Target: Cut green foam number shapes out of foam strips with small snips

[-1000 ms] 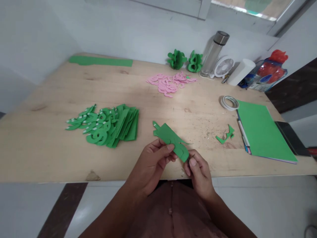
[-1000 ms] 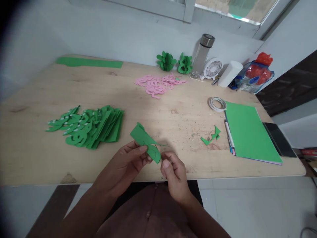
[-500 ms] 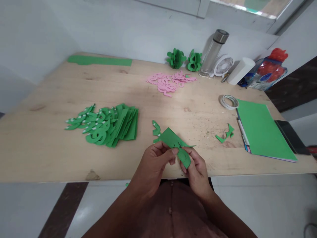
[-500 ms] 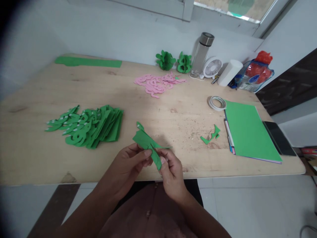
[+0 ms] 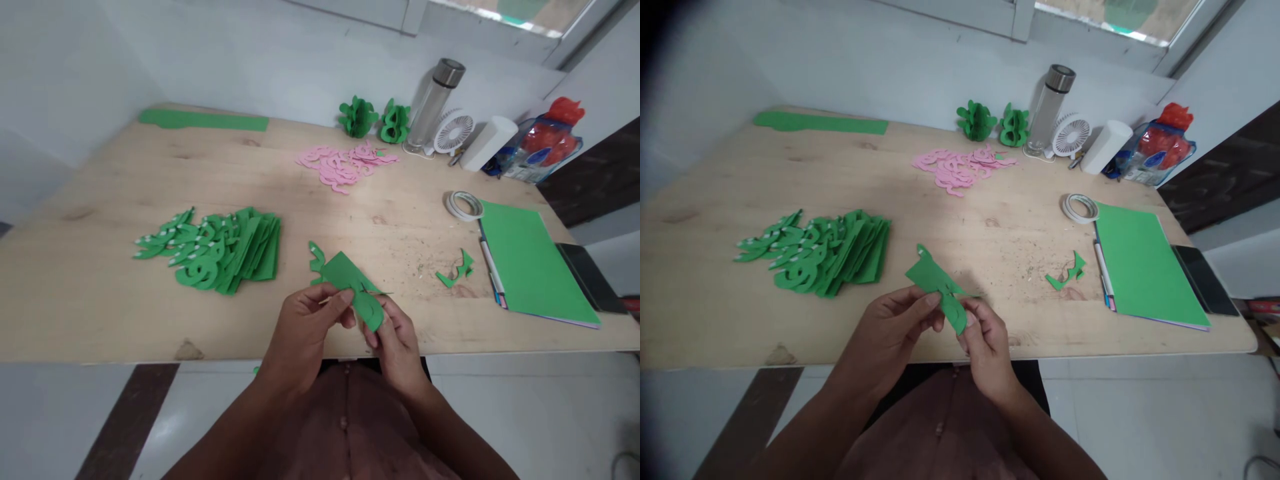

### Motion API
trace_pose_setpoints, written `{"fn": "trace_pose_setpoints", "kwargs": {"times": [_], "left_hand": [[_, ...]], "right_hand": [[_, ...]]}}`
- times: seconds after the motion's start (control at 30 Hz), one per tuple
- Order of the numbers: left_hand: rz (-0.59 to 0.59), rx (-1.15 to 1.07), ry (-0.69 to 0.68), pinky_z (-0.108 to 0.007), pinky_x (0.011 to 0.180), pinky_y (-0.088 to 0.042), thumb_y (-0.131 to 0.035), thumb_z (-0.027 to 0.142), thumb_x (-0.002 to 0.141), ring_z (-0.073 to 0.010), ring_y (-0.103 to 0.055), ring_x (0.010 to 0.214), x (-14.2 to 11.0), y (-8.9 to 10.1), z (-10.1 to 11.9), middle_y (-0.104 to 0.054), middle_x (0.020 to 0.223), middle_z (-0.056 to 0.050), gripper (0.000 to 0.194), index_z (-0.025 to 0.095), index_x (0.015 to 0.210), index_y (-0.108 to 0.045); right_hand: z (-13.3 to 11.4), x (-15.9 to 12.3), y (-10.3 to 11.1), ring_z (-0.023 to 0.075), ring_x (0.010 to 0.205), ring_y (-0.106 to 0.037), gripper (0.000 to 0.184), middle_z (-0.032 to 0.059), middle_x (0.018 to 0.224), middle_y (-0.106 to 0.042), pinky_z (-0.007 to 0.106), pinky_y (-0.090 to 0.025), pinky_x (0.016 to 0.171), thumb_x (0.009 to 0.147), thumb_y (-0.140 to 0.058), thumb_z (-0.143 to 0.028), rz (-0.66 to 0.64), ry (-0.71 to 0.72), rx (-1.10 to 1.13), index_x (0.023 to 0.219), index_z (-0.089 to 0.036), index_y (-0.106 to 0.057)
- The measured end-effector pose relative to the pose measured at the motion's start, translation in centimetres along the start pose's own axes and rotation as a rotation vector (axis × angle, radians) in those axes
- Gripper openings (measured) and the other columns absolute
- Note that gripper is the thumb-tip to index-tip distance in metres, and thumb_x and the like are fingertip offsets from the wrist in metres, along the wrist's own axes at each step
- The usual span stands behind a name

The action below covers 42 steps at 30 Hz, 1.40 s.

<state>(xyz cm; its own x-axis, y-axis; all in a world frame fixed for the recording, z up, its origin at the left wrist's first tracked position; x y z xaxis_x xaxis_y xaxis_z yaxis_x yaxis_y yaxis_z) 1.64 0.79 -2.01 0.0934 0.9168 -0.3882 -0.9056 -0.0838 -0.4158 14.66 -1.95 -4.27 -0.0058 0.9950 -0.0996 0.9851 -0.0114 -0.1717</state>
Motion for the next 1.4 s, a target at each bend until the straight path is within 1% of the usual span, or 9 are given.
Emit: {"fn": "trace_pose_setpoints", "kwargs": {"times": [0.13, 0.27, 0.47, 0.6, 0.7, 0.8, 0.97, 1.17, 1.4], "left_hand": [[0.023, -0.031, -0.037, -0.023, 0.056, -0.043, -0.081, 0.022, 0.067, -0.0093, -0.054, 0.053, 0.1, 0.0, 0.1, -0.064, 0.059, 0.003, 0.015, 0.017, 0.065, -0.067], [0.001, -0.016, -0.065, -0.023, 0.054, -0.044, -0.081, 0.022, 0.067, -0.0102, -0.055, 0.053, 0.0, -0.1, 0.3, -0.063, 0.062, 0.003, 0.015, 0.017, 0.068, -0.067], [-0.067, 0.077, -0.046, -0.023, 0.051, -0.041, -0.080, 0.024, 0.068, -0.0096, -0.050, 0.054, -0.1, -0.1, 0.6, -0.064, 0.065, 0.001, 0.012, 0.016, 0.071, -0.071], [-0.099, 0.128, -0.025, -0.021, 0.049, -0.037, -0.081, 0.024, 0.066, -0.0082, -0.045, 0.052, -0.2, -0.1, 1.1, -0.061, 0.062, 0.002, 0.013, 0.017, 0.071, -0.071], [-0.092, 0.102, -0.019, -0.023, 0.049, -0.038, -0.078, 0.030, 0.071, -0.0095, -0.046, 0.050, -0.3, 0.0, 1.7, -0.059, 0.057, 0.003, 0.017, 0.019, 0.066, -0.066], [-0.069, 0.088, -0.028, -0.024, 0.050, -0.039, -0.071, 0.035, 0.077, -0.0108, -0.048, 0.049, -0.4, 0.1, 2.1, -0.057, 0.051, 0.002, 0.028, 0.019, 0.057, -0.060], [-0.060, 0.165, -0.055, -0.024, 0.050, -0.039, -0.073, 0.029, 0.074, -0.0100, -0.049, 0.049, -0.3, 0.1, 2.2, -0.058, 0.053, 0.001, 0.023, 0.017, 0.055, -0.067], [-0.042, 0.105, -0.052, -0.023, 0.049, -0.040, -0.078, 0.023, 0.068, -0.0099, -0.053, 0.048, -0.1, 0.2, 1.7, -0.064, 0.055, 0.001, 0.012, 0.018, 0.062, -0.069], [-0.078, 0.097, -0.040, -0.023, 0.049, -0.043, -0.077, 0.020, 0.069, -0.0107, -0.055, 0.048, -0.1, 0.1, 1.6, -0.069, 0.057, 0.000, 0.009, 0.019, 0.064, -0.070]], "right_hand": [[0.1, 0.0, 0.0, 0.0097, 0.047, -0.027, 0.038, -0.0070, 0.054, -0.038, 0.022, -0.023, 0.043, 0.094, -0.056, -0.057, -0.045, 0.000, 0.030, 0.083, -0.021, -0.059], [0.1, 0.0, 0.1, 0.0093, 0.047, -0.025, 0.038, -0.0075, 0.055, -0.037, 0.022, -0.021, 0.043, 0.093, -0.057, -0.057, -0.064, -0.026, 0.080, 0.085, -0.021, -0.060], [0.2, 0.0, 0.3, 0.0096, 0.047, -0.028, 0.039, -0.0068, 0.057, -0.039, 0.022, -0.024, 0.043, 0.092, -0.058, -0.058, -0.026, -0.045, 0.036, 0.084, -0.020, -0.061], [0.2, 0.0, 0.3, 0.0098, 0.047, -0.029, 0.039, -0.0065, 0.057, -0.038, 0.022, -0.024, 0.042, 0.091, -0.058, -0.058, -0.021, -0.051, 0.020, 0.082, -0.021, -0.059], [0.1, 0.0, 0.1, 0.0099, 0.047, -0.027, 0.039, -0.0074, 0.055, -0.036, 0.022, -0.023, 0.043, 0.092, -0.056, -0.059, -0.048, -0.029, 0.030, 0.088, -0.021, -0.059], [0.0, 0.0, 0.1, 0.0097, 0.047, -0.027, 0.038, -0.0077, 0.055, -0.036, 0.022, -0.022, 0.043, 0.093, -0.056, -0.058, -0.056, -0.025, 0.034, 0.091, -0.020, -0.060], [-0.3, 0.0, 0.0, 0.0093, 0.047, -0.025, 0.038, -0.0079, 0.056, -0.036, 0.022, -0.021, 0.042, 0.092, -0.057, -0.059, -0.052, -0.023, 0.063, 0.091, -0.021, -0.060], [-0.7, 0.1, 0.2, 0.0104, 0.047, -0.029, 0.039, -0.0067, 0.055, -0.039, 0.023, -0.026, 0.043, 0.091, -0.059, -0.059, -0.009, -0.022, -0.006, 0.080, -0.022, -0.057], [-0.4, 0.2, 0.7, 0.0110, 0.047, -0.028, 0.043, -0.0062, 0.054, -0.037, 0.024, -0.027, 0.044, 0.092, -0.056, -0.060, -0.051, 0.011, -0.048, 0.071, -0.022, -0.052]]}}
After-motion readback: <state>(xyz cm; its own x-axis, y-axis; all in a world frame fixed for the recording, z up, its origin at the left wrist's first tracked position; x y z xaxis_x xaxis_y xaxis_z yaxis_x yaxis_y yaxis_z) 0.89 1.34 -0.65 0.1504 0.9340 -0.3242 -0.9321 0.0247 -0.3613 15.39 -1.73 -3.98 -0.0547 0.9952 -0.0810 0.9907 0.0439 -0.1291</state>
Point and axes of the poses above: each hand's wrist, its own x-axis towards the middle knuckle, its own y-axis out of the back of the hand, z = x × y, the point moved 3 cm from there along x, towards the middle knuckle
